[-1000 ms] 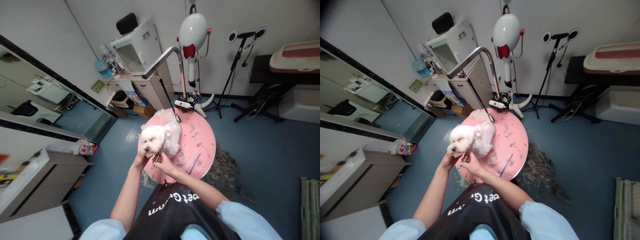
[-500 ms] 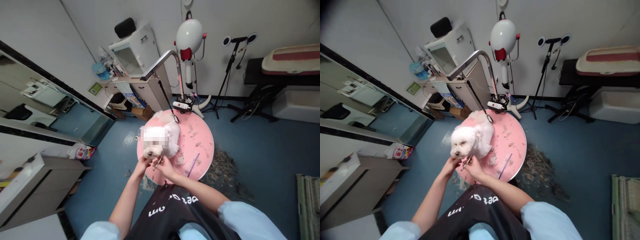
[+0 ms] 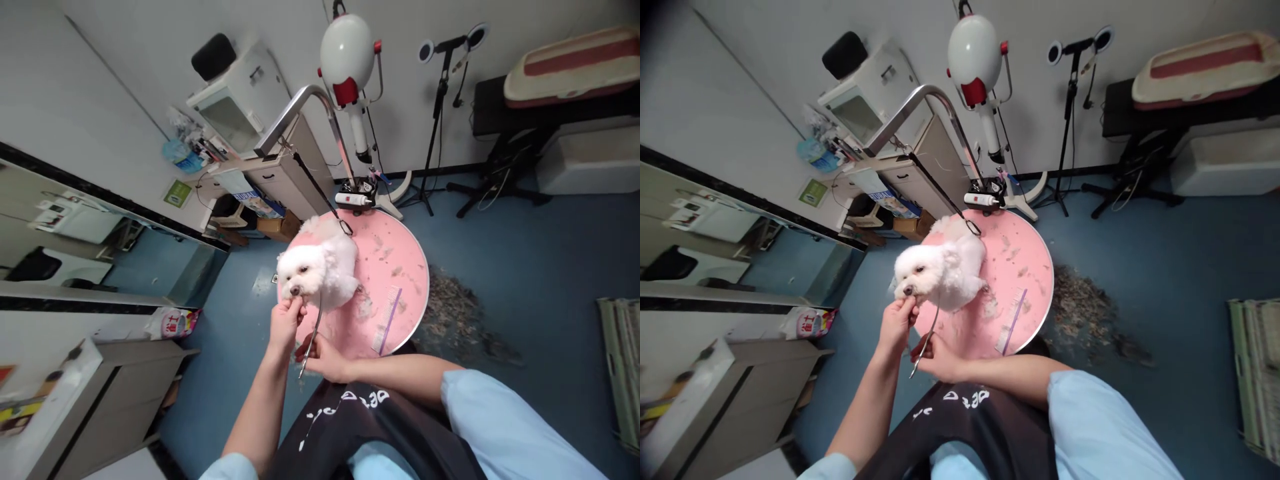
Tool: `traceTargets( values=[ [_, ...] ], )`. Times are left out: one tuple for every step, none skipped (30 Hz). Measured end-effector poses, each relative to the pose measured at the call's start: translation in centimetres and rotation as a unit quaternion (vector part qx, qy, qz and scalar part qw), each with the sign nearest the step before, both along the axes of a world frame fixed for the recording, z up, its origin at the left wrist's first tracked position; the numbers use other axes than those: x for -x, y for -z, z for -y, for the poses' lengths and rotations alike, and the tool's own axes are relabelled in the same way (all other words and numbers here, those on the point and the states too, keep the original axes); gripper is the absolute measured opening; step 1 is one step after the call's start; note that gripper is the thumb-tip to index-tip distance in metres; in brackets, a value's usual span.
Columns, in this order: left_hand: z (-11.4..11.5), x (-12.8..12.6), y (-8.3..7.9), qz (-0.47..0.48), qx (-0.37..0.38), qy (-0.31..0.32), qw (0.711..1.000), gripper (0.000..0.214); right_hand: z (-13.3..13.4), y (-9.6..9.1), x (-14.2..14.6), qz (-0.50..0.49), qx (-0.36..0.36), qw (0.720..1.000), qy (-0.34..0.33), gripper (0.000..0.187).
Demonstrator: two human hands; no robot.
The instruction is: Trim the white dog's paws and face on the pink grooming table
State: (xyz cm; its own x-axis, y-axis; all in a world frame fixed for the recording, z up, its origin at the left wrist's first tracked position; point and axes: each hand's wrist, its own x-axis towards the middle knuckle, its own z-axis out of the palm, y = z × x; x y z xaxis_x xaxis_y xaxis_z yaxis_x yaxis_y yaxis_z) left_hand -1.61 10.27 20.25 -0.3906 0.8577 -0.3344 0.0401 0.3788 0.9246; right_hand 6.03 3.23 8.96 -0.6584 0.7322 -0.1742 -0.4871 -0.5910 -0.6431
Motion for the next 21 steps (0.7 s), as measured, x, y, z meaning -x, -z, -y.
traceTargets(
  values=[
    [-0.2, 0.2, -0.5, -0.022, -0.002, 0.02, 1.0, 0.041, -0.2, -0.5, 0.5, -0.001, -0.004, 1.0, 0.006, 0.038],
    [-0.4, 0.4, -1.0, -0.045, 0.0, 0.038, 0.998, 0.039, -0.6, -1.0, 1.1, 0.003, -0.005, 1.0, 0.024, 0.036],
    [-0.5, 0.6, -1.4, -0.063, 0.007, 0.051, 0.997, 0.039, -1.3, -1.5, 1.7, 0.004, -0.005, 0.999, 0.054, 0.035],
    [-0.6, 0.6, -1.8, -0.076, 0.018, 0.06, 0.995, 0.039, -2.0, -2.0, 2.3, 0.001, -0.004, 0.996, 0.09, 0.034],
    [-0.7, 0.7, -2.1, -0.084, 0.031, 0.066, 0.994, 0.039, -2.9, -2.5, 2.8, -0.006, -0.004, 0.992, 0.125, 0.033],
    [-0.7, 0.7, -2.4, -0.088, 0.043, 0.072, 0.993, 0.04, -3.7, -2.9, 3.4, -0.016, -0.004, 0.988, 0.153, 0.033],
    [-0.8, 0.7, -2.6, -0.089, 0.052, 0.077, 0.992, 0.04, -4.5, -3.2, 3.8, -0.026, -0.004, 0.985, 0.173, 0.033],
    [-0.8, 0.7, -2.7, -0.088, 0.056, 0.083, 0.991, 0.04, -5.1, -3.5, 4.2, -0.032, -0.002, 0.982, 0.185, 0.033],
    [-0.8, 0.7, -2.7, -0.087, 0.057, 0.089, 0.991, 0.04, -5.5, -3.7, 4.5, -0.034, 0.001, 0.981, 0.192, 0.033],
    [-0.8, 0.8, -2.7, -0.088, 0.056, 0.095, 0.99, 0.04, -5.6, -3.8, 4.7, -0.033, 0.005, 0.98, 0.197, 0.033],
    [-0.8, 0.9, -2.6, -0.087, 0.057, 0.099, 0.99, 0.04, -5.6, -3.8, 4.7, -0.03, 0.008, 0.979, 0.2, 0.032],
    [-0.8, 1.0, -2.5, -0.084, 0.059, 0.103, 0.989, 0.04, -5.4, -3.7, 4.7, -0.027, 0.01, 0.979, 0.2, 0.031],
    [-0.8, 1.1, -2.4, -0.081, 0.062, 0.104, 0.989, 0.04, -5.2, -3.5, 4.7, -0.023, 0.012, 0.98, 0.199, 0.03],
    [-0.7, 1.1, -2.3, -0.079, 0.065, 0.105, 0.989, 0.04, -5.0, -3.4, 4.6, -0.02, 0.012, 0.98, 0.198, 0.029],
    [-0.7, 1.2, -2.2, -0.078, 0.066, 0.105, 0.989, 0.039, -4.8, -3.2, 4.6, -0.019, 0.012, 0.98, 0.197, 0.029],
    [-0.7, 1.2, -2.1, -0.076, 0.066, 0.106, 0.989, 0.039, -4.7, -3.1, 4.5, -0.016, 0.007, 0.98, 0.199, 0.03],
    [-0.7, 1.2, -2.1, -0.077, 0.064, 0.107, 0.989, 0.039, -4.7, -2.9, 4.6, -0.008, -0.004, 0.979, 0.203, 0.03],
    [-0.7, 1.2, -2.0, -0.08, 0.061, 0.109, 0.989, 0.039, -4.8, -2.8, 4.7, 0.004, -0.017, 0.978, 0.206, 0.03],
    [-0.7, 1.2, -2.0, -0.081, 0.058, 0.112, 0.989, 0.039, -5.0, -2.7, 4.8, 0.018, -0.032, 0.977, 0.209, 0.029],
    [-0.7, 1.2, -2.0, -0.081, 0.055, 0.116, 0.988, 0.039, -5.1, -2.6, 5.0, 0.035, -0.046, 0.976, 0.209, 0.028],
    [-0.8, 1.2, -1.9, -0.079, 0.053, 0.119, 0.988, 0.039, -5.2, -2.5, 5.2, 0.054, -0.056, 0.975, 0.208, 0.025]
  ],
)
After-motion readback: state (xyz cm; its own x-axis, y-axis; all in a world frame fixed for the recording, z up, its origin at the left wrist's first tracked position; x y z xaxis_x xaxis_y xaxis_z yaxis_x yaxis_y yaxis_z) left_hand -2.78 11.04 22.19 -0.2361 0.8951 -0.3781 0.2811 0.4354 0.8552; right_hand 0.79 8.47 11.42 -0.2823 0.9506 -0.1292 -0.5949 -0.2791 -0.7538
